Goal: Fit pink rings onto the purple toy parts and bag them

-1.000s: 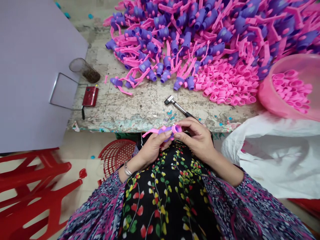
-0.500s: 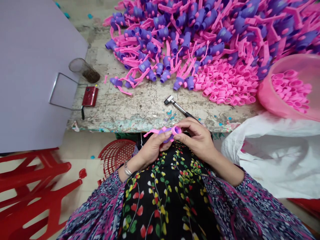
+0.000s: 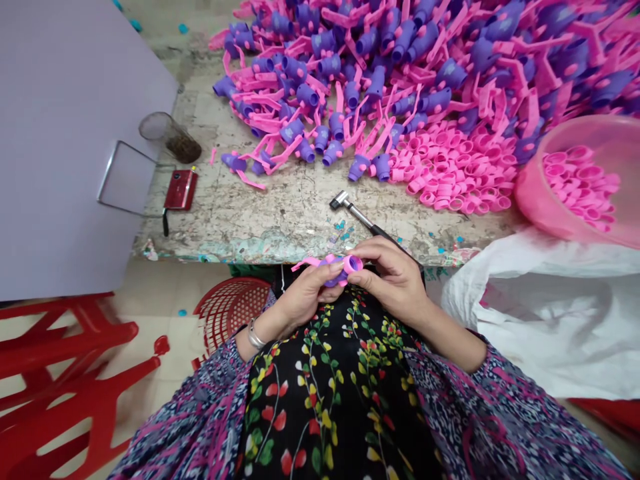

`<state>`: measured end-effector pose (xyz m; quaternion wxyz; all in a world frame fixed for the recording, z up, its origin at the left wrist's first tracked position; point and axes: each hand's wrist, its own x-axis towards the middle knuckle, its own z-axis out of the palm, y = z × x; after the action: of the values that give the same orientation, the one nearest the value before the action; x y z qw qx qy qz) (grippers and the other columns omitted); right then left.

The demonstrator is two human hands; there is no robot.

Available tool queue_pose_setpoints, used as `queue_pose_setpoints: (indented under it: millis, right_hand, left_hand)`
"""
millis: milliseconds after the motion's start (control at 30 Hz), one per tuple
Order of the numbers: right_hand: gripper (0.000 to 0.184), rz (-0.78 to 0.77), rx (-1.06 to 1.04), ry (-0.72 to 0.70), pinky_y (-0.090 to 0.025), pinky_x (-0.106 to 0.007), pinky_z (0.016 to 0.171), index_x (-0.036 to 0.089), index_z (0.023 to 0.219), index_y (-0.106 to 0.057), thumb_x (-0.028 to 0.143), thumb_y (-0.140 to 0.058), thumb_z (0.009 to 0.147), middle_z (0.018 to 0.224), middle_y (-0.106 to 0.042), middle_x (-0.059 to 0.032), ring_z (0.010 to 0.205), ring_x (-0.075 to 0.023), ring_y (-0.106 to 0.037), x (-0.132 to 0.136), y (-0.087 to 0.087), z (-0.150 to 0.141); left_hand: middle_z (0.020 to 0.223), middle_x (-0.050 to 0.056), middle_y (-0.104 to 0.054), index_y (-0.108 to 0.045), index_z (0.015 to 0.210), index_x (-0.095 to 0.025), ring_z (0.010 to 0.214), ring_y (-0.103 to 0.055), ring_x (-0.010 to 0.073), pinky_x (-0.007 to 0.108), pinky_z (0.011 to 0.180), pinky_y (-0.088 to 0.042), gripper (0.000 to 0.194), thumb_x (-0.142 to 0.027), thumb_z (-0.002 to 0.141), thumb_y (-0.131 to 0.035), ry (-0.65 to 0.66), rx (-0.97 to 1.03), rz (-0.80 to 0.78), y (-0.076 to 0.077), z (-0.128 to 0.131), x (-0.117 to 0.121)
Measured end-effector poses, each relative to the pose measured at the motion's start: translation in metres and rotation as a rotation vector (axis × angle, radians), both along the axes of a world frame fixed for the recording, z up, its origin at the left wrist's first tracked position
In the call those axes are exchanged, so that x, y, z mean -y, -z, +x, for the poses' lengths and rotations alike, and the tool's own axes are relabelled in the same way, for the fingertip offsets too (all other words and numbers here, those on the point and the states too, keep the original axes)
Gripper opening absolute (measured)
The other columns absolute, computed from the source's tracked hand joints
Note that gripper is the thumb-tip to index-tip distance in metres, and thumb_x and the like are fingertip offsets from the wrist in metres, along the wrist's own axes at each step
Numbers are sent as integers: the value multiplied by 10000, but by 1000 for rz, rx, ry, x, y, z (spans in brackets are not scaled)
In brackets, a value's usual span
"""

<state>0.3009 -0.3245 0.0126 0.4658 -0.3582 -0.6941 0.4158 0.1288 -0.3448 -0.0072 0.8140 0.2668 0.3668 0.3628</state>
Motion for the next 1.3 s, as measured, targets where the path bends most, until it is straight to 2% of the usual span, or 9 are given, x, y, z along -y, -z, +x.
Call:
queue_pose_setpoints:
  millis: [367, 667, 800, 933, 1033, 1133, 1300]
  right_hand:
    - [212, -9, -50, -34, -516, -340, 828, 278, 1051, -712, 233, -731, 845, 949, -679, -20, 909, -171, -634, 0, 5, 1]
    - [172, -66, -38, 20, -527, -358, 794, 264, 1023, -701, 307, -712, 857, 945, -670, -38, 877, -186, -628, 2, 9, -2]
    - [238, -164, -115, 27, -530, -347, 808, 282, 1077, -699, 376, -706, 858, 977, -646, -37, 904, -182, -621, 5, 13, -2]
    - [386, -403, -250, 32, -542, -378, 853, 298, 1201, -662, 541, -546, 925, 1041, -667, -53, 931, -195, -642, 7, 20, 0]
    - [393, -516, -323, 55, -548, -364, 830, 276, 1156, -687, 548, -501, 942, 972, -690, -46, 866, -187, -656, 7, 25, 0]
    - [354, -550, -347, 66, -550, -334, 780, 263, 1089, -713, 516, -509, 947, 916, -702, -36, 810, -175, -656, 6, 28, -1]
    - [377, -536, -280, 67, -548, -346, 767, 256, 1067, -719, 525, -479, 958, 979, -721, -51, 845, -195, -658, 6, 30, -3]
  left_hand:
    - [582, -83, -302, -487, 764, -166, 459, -166, 34, 208, 436, -98, 368, -491, 818, -650, 18, 1, -6, -1, 1, 0]
    - [599, -75, -308, -513, 783, -162, 479, -188, 44, 219, 452, -108, 375, -510, 834, -644, -12, -42, 33, 1, 2, -1]
    - [600, -72, -327, -524, 785, -161, 479, -196, 45, 221, 452, -113, 374, -514, 832, -640, -21, -82, 59, -4, 4, -2]
    - [603, -70, -349, -489, 752, -169, 477, -210, 44, 224, 455, -120, 384, -511, 819, -649, -15, -132, 57, -8, 5, -1]
    - [611, -69, -361, -472, 752, -173, 478, -214, 44, 228, 456, -117, 390, -513, 814, -652, -13, -138, 44, -8, 6, 0]
    - [612, -69, -361, -475, 763, -172, 482, -214, 46, 231, 457, -114, 384, -512, 825, -642, -12, -136, 49, -8, 6, 0]
    - [616, -66, -361, -493, 789, -166, 489, -212, 47, 235, 464, -107, 360, -497, 856, -618, 3, -126, 68, -7, 5, 1]
